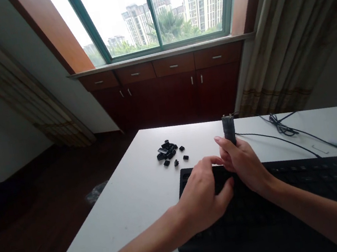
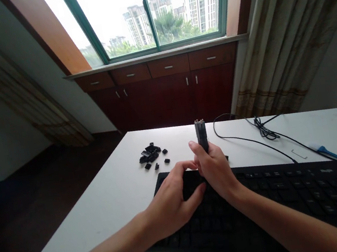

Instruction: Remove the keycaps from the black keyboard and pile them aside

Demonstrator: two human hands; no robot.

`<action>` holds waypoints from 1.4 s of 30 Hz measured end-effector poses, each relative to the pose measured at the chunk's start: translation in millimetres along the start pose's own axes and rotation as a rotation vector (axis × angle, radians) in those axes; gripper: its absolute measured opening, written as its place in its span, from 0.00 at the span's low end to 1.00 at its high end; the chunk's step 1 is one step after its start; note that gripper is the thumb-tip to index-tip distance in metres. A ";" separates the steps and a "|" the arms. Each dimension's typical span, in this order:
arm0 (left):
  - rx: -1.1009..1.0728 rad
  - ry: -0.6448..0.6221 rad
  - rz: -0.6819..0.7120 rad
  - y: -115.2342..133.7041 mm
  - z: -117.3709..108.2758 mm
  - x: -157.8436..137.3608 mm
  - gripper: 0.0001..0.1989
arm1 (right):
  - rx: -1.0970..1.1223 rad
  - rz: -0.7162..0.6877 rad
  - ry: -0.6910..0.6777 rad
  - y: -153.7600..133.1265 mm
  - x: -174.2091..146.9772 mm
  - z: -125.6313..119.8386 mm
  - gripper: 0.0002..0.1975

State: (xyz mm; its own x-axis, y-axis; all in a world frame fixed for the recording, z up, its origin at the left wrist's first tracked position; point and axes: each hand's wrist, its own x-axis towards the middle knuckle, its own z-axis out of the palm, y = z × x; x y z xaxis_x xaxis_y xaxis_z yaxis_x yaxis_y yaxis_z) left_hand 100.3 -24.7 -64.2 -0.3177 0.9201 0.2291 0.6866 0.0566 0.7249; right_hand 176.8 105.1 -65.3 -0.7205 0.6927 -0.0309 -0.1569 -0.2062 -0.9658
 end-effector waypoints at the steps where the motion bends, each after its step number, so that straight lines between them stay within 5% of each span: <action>1: -0.008 0.004 -0.035 2.5 1.3 -1.3 0.24 | 0.026 -0.017 -0.072 0.8 -1.4 -1.4 0.24; 4: -0.042 -0.015 -0.054 12.4 7.3 -3.9 0.30 | 0.080 -0.099 -0.229 0.9 -6.1 -5.1 0.23; 11: -0.143 0.001 0.052 25.1 19.9 -0.3 0.30 | 0.189 -0.092 -0.140 -7.9 -9.9 1.8 0.25; 18: 0.104 -0.128 0.158 2.2 -17.5 0.0 0.30 | 0.280 -0.168 0.029 -3.7 -1.9 2.0 0.23; 21: 0.220 -0.124 0.215 -14.1 -32.6 2.2 0.19 | 0.296 -0.159 0.067 -3.6 1.6 0.7 0.23; 24: 0.220 -0.097 0.223 -24.0 -38.1 5.4 0.08 | 0.253 -0.096 0.020 -8.5 3.4 0.1 0.24; 33: 0.141 0.037 0.151 -28.1 -24.5 7.8 0.05 | 0.027 0.031 -0.191 -37.3 8.3 -15.9 0.26; 42: 0.361 0.207 0.018 -61.2 -54.0 17.2 0.08 | -0.023 0.032 -0.039 -22.3 1.8 -26.3 0.24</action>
State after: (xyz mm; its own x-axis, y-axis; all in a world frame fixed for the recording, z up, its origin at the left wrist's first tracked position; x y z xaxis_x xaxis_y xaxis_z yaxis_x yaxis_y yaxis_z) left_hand 17.5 -33.3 -69.5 -0.4030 0.8268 0.3923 0.8667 0.2071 0.4538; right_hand 196.8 129.2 -50.7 -0.7509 0.6583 -0.0525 -0.1182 -0.2121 -0.9701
